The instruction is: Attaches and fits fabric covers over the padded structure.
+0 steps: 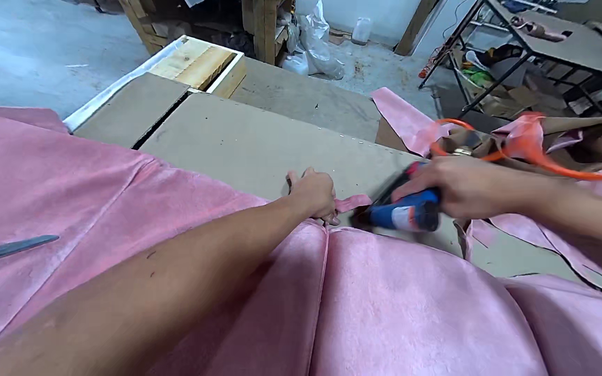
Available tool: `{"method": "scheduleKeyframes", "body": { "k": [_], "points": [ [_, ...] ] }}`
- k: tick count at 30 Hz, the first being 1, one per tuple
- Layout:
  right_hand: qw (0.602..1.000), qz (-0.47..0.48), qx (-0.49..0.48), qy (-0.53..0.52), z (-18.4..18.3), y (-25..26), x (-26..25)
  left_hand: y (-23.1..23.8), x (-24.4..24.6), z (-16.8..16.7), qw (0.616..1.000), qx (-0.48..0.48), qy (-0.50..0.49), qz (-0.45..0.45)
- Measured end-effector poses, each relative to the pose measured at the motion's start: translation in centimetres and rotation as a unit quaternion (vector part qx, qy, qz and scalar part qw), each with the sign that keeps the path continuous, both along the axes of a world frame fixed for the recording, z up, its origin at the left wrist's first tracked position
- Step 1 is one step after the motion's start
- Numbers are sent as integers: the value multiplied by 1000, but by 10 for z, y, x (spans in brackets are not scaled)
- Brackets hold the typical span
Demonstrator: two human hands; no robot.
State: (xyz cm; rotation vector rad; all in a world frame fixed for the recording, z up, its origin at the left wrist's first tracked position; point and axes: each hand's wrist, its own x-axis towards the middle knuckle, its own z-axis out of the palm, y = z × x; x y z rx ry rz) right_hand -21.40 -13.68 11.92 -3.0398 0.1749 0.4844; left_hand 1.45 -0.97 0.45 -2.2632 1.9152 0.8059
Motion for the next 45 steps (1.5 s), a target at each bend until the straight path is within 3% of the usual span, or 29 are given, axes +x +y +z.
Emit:
{"method": "scheduleKeyframes", "body": {
  "k": [4, 8, 16, 25, 38, 45],
  "points": [
    [994, 78, 59, -53, -27, 16, 59, 2, 5, -2, 999, -32, 14, 14],
    [994, 97, -29, -38, -23, 27, 85, 1, 9, -7, 999, -39, 20, 7],
    [980, 159, -112, 34, -30, 26, 102, -3, 11, -8, 1000, -21, 21, 5],
    [974, 113, -157, 121, -15, 49, 116, -6, 12, -13, 999, -28, 34, 17],
    [973, 170, -123, 93, -18, 32, 121, -3, 14, -9, 996, -38, 70, 31],
    [972, 150, -139, 113, -21, 30, 123, -5, 14, -11, 997, -30, 60, 32]
  ]
}}
